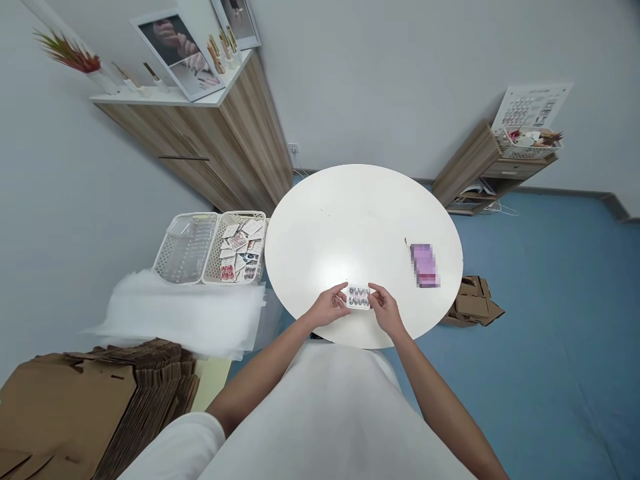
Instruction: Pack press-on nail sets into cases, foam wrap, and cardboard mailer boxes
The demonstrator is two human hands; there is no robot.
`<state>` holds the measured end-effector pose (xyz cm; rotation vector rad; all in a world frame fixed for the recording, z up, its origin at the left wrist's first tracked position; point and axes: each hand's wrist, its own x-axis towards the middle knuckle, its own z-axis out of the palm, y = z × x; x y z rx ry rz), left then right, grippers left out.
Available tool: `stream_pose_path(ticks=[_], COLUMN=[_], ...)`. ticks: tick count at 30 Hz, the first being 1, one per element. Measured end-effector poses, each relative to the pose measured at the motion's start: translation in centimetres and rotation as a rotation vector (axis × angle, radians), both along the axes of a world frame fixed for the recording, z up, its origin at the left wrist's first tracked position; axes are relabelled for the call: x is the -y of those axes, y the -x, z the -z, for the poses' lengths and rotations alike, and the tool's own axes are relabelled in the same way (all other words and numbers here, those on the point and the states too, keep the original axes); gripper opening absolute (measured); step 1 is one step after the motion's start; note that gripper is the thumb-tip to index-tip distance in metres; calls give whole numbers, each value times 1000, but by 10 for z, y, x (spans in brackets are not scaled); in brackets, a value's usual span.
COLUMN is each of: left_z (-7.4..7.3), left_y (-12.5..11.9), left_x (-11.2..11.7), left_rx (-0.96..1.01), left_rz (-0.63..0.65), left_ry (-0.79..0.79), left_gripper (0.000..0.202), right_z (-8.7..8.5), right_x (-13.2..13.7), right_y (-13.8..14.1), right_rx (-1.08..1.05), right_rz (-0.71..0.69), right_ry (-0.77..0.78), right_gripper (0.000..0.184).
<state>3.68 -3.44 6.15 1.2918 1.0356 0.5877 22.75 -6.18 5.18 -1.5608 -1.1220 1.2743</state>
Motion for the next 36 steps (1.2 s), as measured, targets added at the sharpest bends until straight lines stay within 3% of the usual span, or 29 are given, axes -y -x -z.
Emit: stream_pose_path(ticks=[4, 9, 15, 20, 25, 32, 36], left_z=[1, -2, -5, -3, 4, 21, 33], left_y=[-3, -8, -8, 0, 19, 65, 93], left_x=[3, 5, 5, 12, 16, 4, -8], left_rx=[-68, -126, -151, -198, -263, -331, -327], left_rz=[7, -3, -77, -123, -230, -337, -375], left_ry=[-98, -128, -166, -169, -172, -190, -93], left_gripper=[76, 68, 63, 64, 69, 58, 60], right_z=[4, 4, 3, 11, 19, 26, 32], right_x=[6, 8, 3, -7, -22, -45, -61], right_y=[-2, -6, -16, -12, 13, 69, 106], right_rx=[26, 57, 43, 90, 112, 144, 167], right_rz=[5, -42, -261, -333, -435, -417, -417], right_ry=[-2, -2, -29, -49, -50, -45, 13], right_gripper=[49, 44, 62, 63, 63, 62, 61])
